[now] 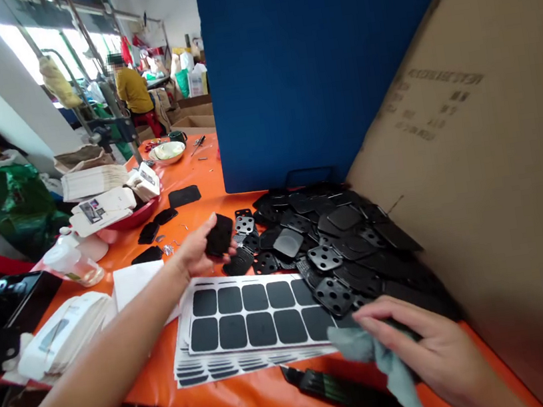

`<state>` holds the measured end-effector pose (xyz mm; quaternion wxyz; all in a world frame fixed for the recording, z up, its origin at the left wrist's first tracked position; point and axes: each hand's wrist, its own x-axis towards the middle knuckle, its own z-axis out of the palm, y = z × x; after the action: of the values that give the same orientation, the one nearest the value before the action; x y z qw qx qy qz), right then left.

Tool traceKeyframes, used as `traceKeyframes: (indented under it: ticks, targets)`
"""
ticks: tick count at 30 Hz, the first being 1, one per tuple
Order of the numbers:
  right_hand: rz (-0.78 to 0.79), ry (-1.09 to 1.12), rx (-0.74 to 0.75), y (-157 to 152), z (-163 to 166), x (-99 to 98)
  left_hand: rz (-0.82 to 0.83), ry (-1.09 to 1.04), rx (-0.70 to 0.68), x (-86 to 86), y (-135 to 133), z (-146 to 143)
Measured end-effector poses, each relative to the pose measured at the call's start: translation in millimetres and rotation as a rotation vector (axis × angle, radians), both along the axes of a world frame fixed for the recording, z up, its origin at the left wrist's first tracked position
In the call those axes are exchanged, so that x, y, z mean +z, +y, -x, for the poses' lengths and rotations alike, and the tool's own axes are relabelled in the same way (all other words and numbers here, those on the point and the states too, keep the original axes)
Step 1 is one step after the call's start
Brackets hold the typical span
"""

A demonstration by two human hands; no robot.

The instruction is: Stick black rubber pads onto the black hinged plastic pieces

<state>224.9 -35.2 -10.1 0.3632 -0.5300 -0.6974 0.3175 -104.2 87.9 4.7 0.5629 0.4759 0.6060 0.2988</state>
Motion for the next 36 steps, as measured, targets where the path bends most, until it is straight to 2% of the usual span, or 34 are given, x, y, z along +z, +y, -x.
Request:
traceKeyframes:
  ticks: [2, 3, 5, 9, 13, 16, 19, 21, 24, 27, 32, 34, 36]
  targets:
    - [-0.102, 0.02, 0.075, -2.9, 17.6, 3.8, 0.189, -0.605, -0.017, 3.6, -35.7, -32.1]
    - [-0.16, 0.031, 0.088, -4.2, 27.2, 5.1, 0.276, -0.791, -0.014, 3.1, -52.7, -46.7]
    - [-0.27, 0.049, 0.097, -6.9, 45.9, 5.8, 0.379, -0.984, 0.027, -2.0, -82.2, -71.4]
    - [-0.353, -0.004, 0.141, -12.8, 70.8, -0.3, 0.424, -1.025, 0.186, -18.0, -118.2, -98.3]
    - [-0.187, -0.069, 0.141, -19.7, 77.6, -10.8, 0.449, -0.958, 0.341, -25.4, -132.1, -102.0]
    - [-0.054, -0.016, 0.141, -22.5, 79.7, -17.0, 0.426, -0.926, 0.451, -26.9, -138.5, -101.7]
    - [0.077, 0.077, 0.106, -22.0, 82.0, -20.0, 0.413, -0.923, 0.467, -28.4, -143.8, -104.3]
    - [0.101, 0.096, 0.08, -21.2, 82.7, -19.3, 0.422, -0.938, 0.47, -28.3, -146.4, -107.3]
    - [0.024, 0.055, 0.076, -23.2, 82.8, -13.3, 0.451, -0.978, 0.49, -25.4, -147.3, -110.9]
    - [-0.134, 0.038, 0.131, -32.9, 84.5, -5.5, 0.479, -1.016, 0.497, -20.2, -142.9, -109.0]
    - [-0.467, -0.09, 0.405, -57.9, 92.0, -6.5, 0.534, -1.144, 0.489, -17.7, -127.2, -90.0]
    - [-0.502, -0.147, 0.467, -61.7, 91.2, -9.9, 0.519, -1.19, 0.45, -22.3, -123.8, -82.2]
    - [-0.444, -0.128, 0.527, -58.9, 85.5, -9.3, 0.533, -1.192, 0.401, -29.0, -124.3, -77.8]
